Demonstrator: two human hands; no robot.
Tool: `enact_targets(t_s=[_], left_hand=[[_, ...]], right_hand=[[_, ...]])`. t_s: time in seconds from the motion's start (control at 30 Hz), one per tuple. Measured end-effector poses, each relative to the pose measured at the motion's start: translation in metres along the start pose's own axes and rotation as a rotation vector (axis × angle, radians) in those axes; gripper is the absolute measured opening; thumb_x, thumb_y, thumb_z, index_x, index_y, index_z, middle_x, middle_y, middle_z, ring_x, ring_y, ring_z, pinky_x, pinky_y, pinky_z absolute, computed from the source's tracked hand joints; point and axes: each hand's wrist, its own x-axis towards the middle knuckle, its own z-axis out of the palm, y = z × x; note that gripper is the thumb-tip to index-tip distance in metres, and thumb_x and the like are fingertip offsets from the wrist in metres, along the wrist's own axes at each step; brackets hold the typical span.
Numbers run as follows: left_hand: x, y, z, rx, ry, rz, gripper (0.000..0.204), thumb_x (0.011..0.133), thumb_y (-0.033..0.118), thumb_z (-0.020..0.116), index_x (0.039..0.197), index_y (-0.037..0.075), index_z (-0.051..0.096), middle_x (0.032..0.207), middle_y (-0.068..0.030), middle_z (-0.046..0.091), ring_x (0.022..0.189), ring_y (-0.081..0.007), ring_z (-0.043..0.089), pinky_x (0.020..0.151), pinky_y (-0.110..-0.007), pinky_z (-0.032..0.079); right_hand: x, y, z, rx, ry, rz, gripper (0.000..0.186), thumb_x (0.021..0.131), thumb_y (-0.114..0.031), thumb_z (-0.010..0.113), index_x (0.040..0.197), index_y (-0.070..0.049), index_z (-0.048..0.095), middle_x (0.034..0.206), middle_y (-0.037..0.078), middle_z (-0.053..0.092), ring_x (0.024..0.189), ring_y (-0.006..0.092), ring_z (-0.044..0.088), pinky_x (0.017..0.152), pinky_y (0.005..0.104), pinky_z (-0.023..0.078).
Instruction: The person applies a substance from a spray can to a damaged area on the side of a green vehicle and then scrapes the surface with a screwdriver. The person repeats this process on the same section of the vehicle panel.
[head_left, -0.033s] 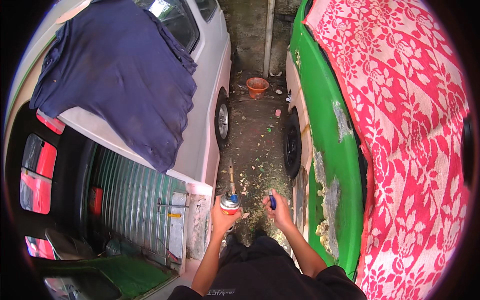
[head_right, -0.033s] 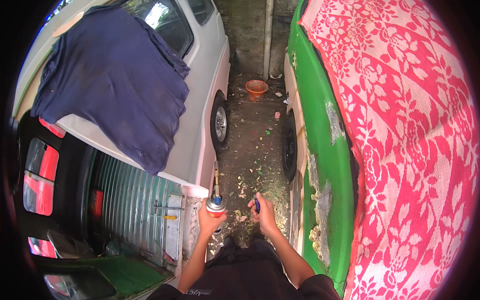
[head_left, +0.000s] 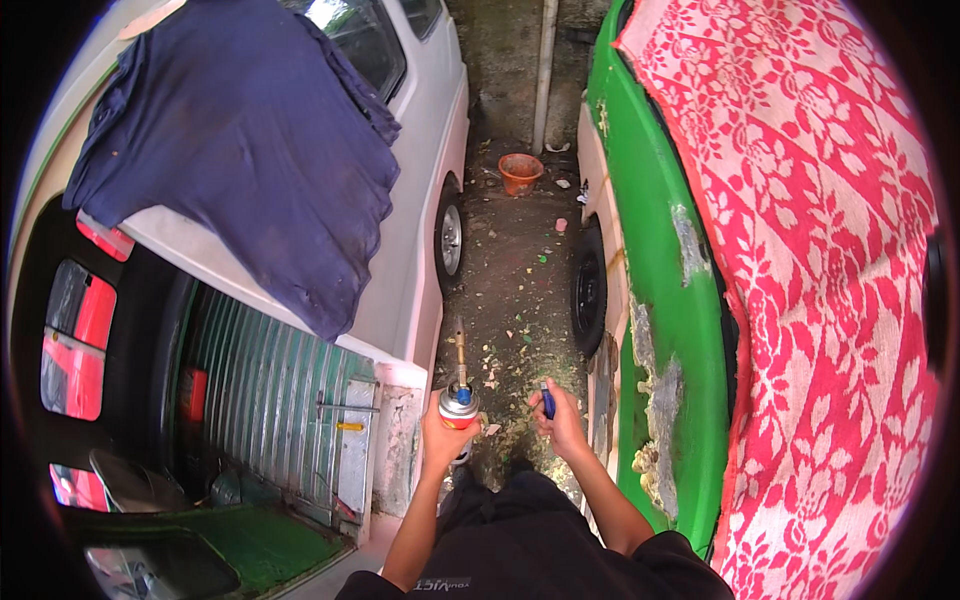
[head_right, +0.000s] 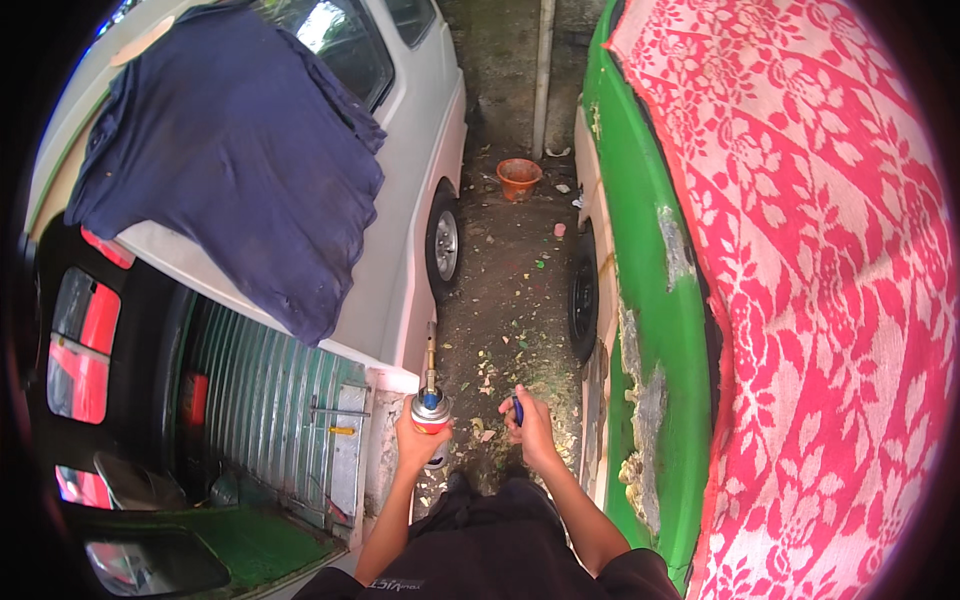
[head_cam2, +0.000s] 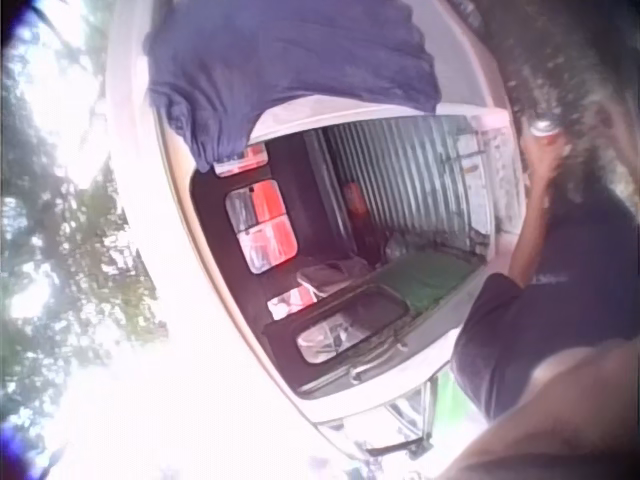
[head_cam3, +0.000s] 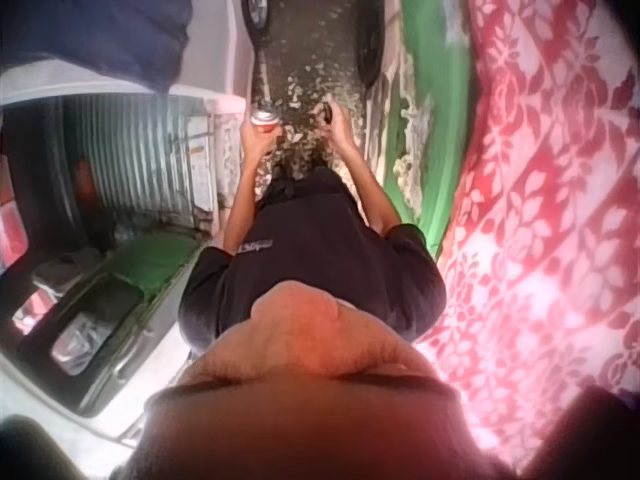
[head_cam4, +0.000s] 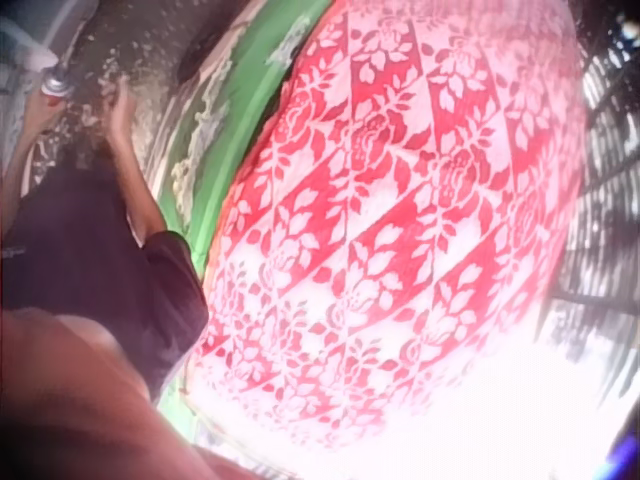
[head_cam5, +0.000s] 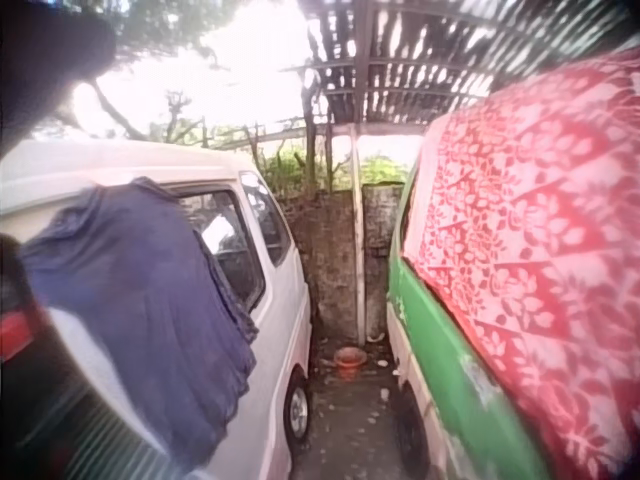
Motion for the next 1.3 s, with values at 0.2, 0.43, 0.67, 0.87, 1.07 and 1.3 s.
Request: enact_targets(t_s=[0.2,0.43,0.67,0.87,1.07,1.3], left_hand=[[-0.039,-0.009,-0.039,-0.217,0.179,-0.090,0.047,0.072,0.007,0.085,0.107,0.004,0.055,0.093,-0.0035,0.067,0.085,-0.0106,0.063,0.081,-0.028,0.052],[-0.111,-0.044,-0.092,-0.319,0.506,-0.244,0.046,0.073,0.005,0.085,0.108,0.006,0.054,0.098,-0.0010,0.063,0.089,-0.0110,0.060,0.085,-0.029,0.050],[-0.157,-0.069,-0.167,-0.048,0.732,-0.237,0.052,0.074,0.009,0.085,0.114,0.004,0.052,0.106,-0.0040,0.053,0.099,-0.0159,0.055,0.092,-0.032,0.046],[-0.175,-0.111,-0.227,0.002,0.786,-0.270,0.059,0.074,0.009,0.088,0.118,0.005,0.049,0.108,-0.0034,0.052,0.101,-0.0157,0.056,0.094,-0.032,0.046],[-0.180,-0.192,-0.257,-0.299,0.884,-0.317,0.062,0.074,0.008,0.089,0.122,0.004,0.049,0.107,-0.0052,0.050,0.099,-0.0167,0.056,0.090,-0.032,0.048],[-0.176,-0.296,-0.268,-0.348,0.928,-0.399,0.067,0.075,0.004,0.088,0.126,0.005,0.044,0.110,-0.0044,0.057,0.095,-0.0153,0.063,0.083,-0.031,0.055]], right_hand=[[0.018,0.025,0.007,-0.098,-0.074,0.099,0.050,0.104,-0.047,0.044,0.090,-0.002,0.057,0.055,0.000,0.044,0.042,0.0063,0.029,0.040,0.0245,0.020],[0.033,0.087,0.054,-0.223,-0.283,0.272,0.024,0.101,-0.031,0.042,0.106,-0.007,0.046,0.067,0.006,0.052,0.047,0.0069,0.034,0.044,0.0240,0.028],[0.040,0.174,0.132,-0.511,-0.621,0.188,0.018,0.099,-0.007,0.050,0.117,-0.007,0.046,0.087,0.005,0.057,0.066,0.0071,0.046,0.056,0.0224,0.038],[0.043,0.273,0.203,-0.747,-0.723,-0.164,0.028,0.096,0.001,0.056,0.122,-0.003,0.047,0.101,0.009,0.065,0.080,0.0095,0.060,0.068,0.0237,0.047],[0.074,0.371,0.239,-0.789,-0.654,-0.053,0.027,0.090,0.002,0.067,0.114,-0.001,0.055,0.096,0.007,0.068,0.086,0.0116,0.064,0.078,0.0252,0.050],[0.146,0.489,0.259,-0.776,-0.593,-0.133,0.025,0.083,0.006,0.072,0.106,-0.001,0.066,0.094,0.007,0.068,0.078,0.0136,0.066,0.069,0.0279,0.054]])
